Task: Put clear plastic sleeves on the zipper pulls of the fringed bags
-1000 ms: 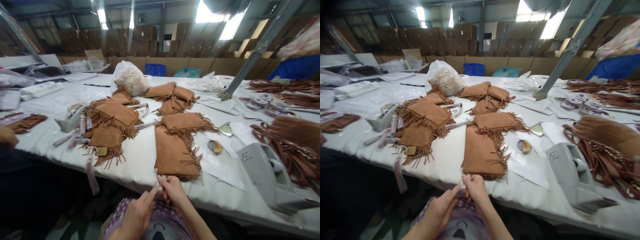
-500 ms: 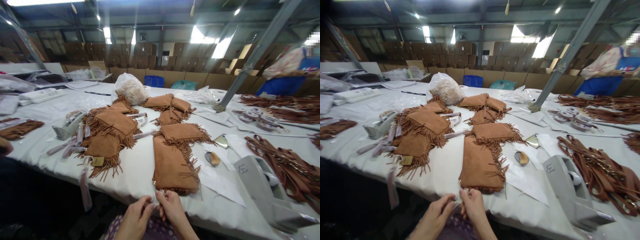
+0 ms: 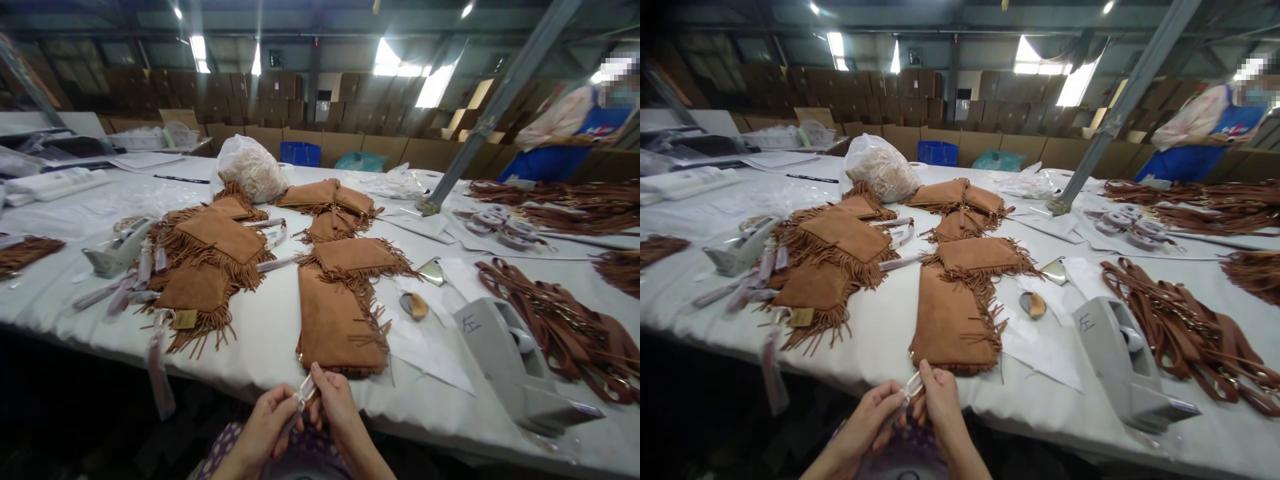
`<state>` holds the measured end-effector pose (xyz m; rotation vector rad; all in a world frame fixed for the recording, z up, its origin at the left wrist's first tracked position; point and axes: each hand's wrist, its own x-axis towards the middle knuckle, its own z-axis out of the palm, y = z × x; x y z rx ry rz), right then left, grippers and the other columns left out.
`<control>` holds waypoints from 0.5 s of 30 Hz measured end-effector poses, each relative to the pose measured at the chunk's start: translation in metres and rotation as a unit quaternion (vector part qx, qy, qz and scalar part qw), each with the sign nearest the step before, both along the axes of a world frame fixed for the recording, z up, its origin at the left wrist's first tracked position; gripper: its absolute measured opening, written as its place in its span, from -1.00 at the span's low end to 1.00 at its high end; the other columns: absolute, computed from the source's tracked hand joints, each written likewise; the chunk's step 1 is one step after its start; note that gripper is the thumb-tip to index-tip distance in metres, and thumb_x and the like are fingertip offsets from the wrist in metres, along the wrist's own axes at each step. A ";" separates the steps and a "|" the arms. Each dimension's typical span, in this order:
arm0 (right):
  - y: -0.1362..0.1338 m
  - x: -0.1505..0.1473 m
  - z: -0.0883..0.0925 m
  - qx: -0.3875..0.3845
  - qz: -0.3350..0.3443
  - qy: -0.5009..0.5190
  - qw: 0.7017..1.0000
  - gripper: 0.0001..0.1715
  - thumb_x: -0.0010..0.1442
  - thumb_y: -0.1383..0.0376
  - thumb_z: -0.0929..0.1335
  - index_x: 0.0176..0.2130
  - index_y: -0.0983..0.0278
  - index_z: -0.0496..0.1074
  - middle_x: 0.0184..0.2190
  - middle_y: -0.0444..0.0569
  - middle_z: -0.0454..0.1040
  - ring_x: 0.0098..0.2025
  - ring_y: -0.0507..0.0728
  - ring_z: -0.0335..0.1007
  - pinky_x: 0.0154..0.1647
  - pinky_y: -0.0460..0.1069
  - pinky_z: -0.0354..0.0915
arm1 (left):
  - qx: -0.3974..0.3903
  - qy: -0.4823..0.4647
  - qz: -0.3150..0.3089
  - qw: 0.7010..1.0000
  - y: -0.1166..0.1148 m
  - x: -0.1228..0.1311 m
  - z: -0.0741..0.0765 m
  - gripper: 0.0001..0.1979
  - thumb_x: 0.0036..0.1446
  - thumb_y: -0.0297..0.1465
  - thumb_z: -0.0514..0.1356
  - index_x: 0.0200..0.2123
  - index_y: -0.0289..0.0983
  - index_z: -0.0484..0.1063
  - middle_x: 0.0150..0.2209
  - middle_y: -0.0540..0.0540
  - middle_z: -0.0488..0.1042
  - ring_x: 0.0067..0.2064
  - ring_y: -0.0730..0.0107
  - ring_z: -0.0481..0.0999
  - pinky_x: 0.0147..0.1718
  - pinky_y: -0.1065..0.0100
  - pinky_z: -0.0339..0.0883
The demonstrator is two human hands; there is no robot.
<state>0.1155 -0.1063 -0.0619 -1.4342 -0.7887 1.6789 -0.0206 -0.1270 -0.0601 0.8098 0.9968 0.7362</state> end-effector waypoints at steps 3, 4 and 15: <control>-0.001 -0.001 -0.001 -0.001 -0.009 0.003 1.000 -0.30 0.00 -0.26 0.24 -0.63 0.31 0.30 -0.87 -0.13 0.29 -0.87 -0.07 0.10 -0.86 -0.19 -0.03 | -0.007 0.007 0.005 1.000 -0.002 0.003 0.001 -0.61 -0.01 -0.06 0.20 -0.47 -0.28 0.24 -0.63 0.06 0.40 -0.83 0.73 0.04 -0.86 0.59 -0.19; -0.002 -0.001 -0.002 0.001 -0.012 0.004 1.000 -0.30 0.00 -0.26 0.25 -0.63 0.31 0.30 -0.87 -0.13 0.30 -0.87 -0.07 0.11 -0.86 -0.19 -0.02 | -0.008 0.016 0.006 1.000 -0.003 0.003 0.001 -0.62 -0.01 -0.06 0.20 -0.47 -0.28 0.25 -0.63 0.06 0.40 -0.83 0.74 0.04 -0.86 0.60 -0.20; -0.006 -0.005 -0.010 0.010 -0.003 -0.027 1.000 -0.29 0.06 -0.22 0.21 -0.70 0.29 0.28 -0.87 -0.10 0.29 -0.87 -0.05 0.11 -0.88 -0.18 0.00 | 0.003 0.064 0.018 0.998 -0.006 0.004 -0.007 -0.55 -0.10 0.01 0.22 -0.55 -0.29 0.28 -0.74 0.12 0.25 -0.77 0.73 -0.05 -0.77 0.59 -0.25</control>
